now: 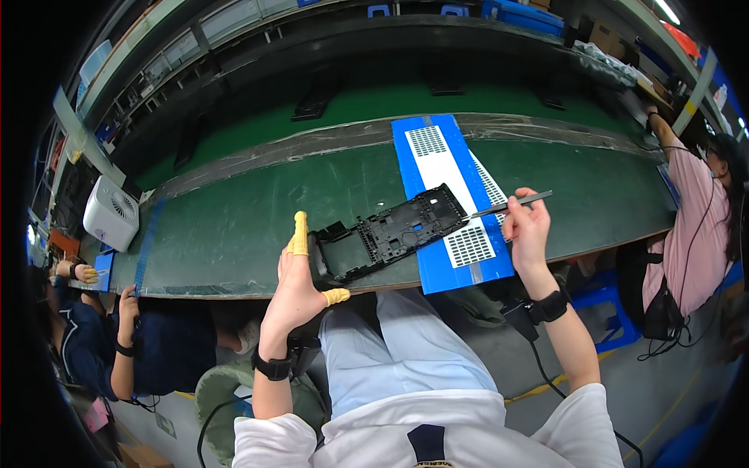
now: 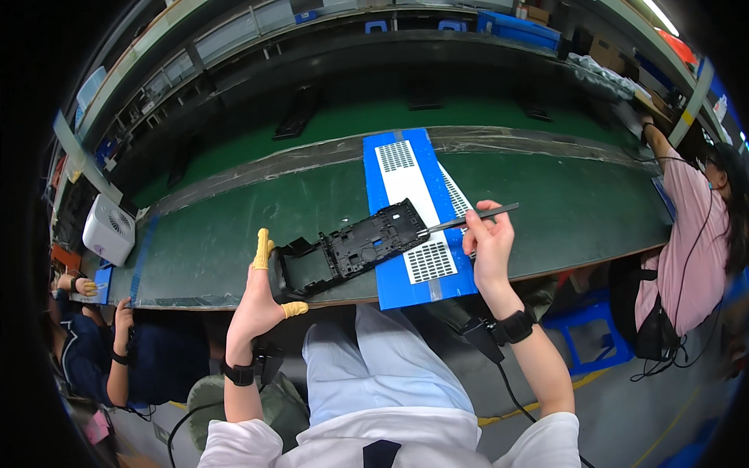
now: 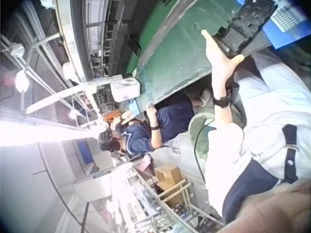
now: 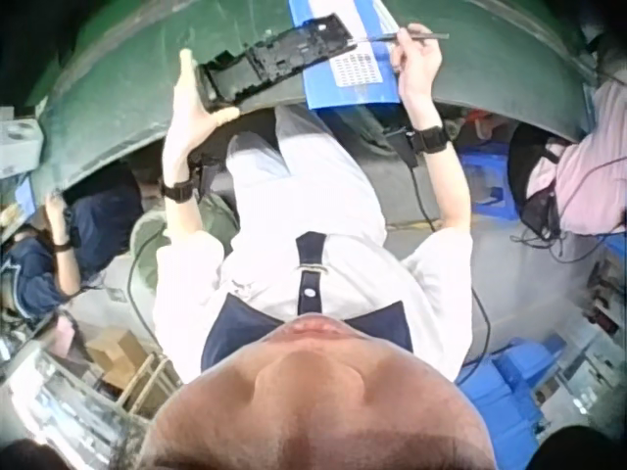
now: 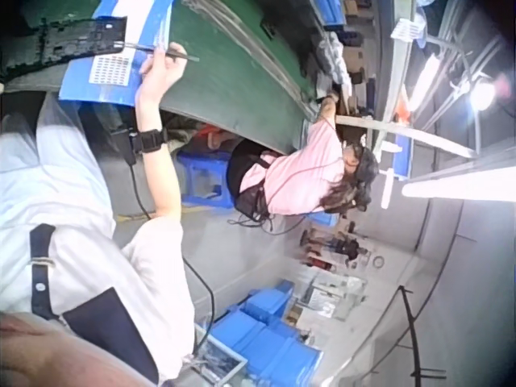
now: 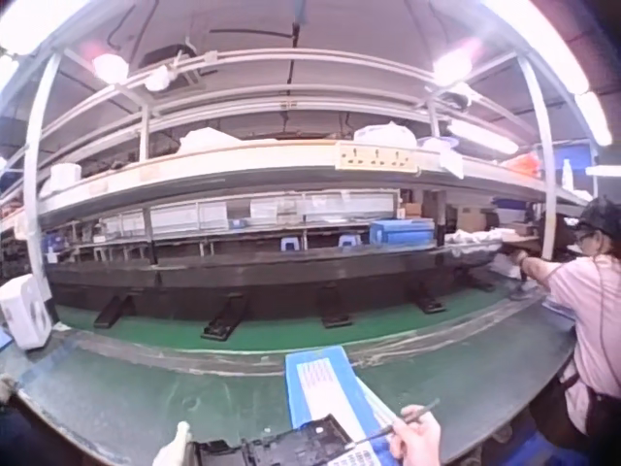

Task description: The worker is picking small labels or components from a tray and applying them to a plastic chassis.

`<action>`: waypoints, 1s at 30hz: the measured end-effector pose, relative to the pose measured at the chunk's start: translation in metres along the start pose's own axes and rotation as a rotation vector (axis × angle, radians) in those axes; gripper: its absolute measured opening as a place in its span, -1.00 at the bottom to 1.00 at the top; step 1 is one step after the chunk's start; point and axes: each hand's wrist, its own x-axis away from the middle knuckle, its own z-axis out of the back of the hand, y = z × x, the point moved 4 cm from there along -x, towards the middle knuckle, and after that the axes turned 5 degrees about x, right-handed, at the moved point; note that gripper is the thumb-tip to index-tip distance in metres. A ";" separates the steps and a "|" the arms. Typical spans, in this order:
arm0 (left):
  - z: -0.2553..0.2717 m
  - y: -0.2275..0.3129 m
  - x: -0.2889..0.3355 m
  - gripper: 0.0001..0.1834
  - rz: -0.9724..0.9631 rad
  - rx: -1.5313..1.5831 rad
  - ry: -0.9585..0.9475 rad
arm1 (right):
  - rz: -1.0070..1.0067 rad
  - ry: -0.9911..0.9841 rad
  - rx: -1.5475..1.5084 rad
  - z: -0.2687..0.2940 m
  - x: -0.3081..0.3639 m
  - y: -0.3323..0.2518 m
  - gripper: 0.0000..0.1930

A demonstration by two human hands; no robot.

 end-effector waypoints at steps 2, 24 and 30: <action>-0.006 -0.009 -0.001 0.14 0.051 0.186 -0.002 | -0.020 0.046 0.000 0.006 0.002 0.013 -0.82; -0.004 -0.044 -0.149 0.23 0.264 -0.490 -0.186 | 0.009 0.015 0.092 0.005 0.006 0.017 -0.82; 0.043 -0.078 -0.066 0.22 0.352 -0.414 -0.317 | -0.004 -0.005 0.117 0.008 0.003 0.017 -0.80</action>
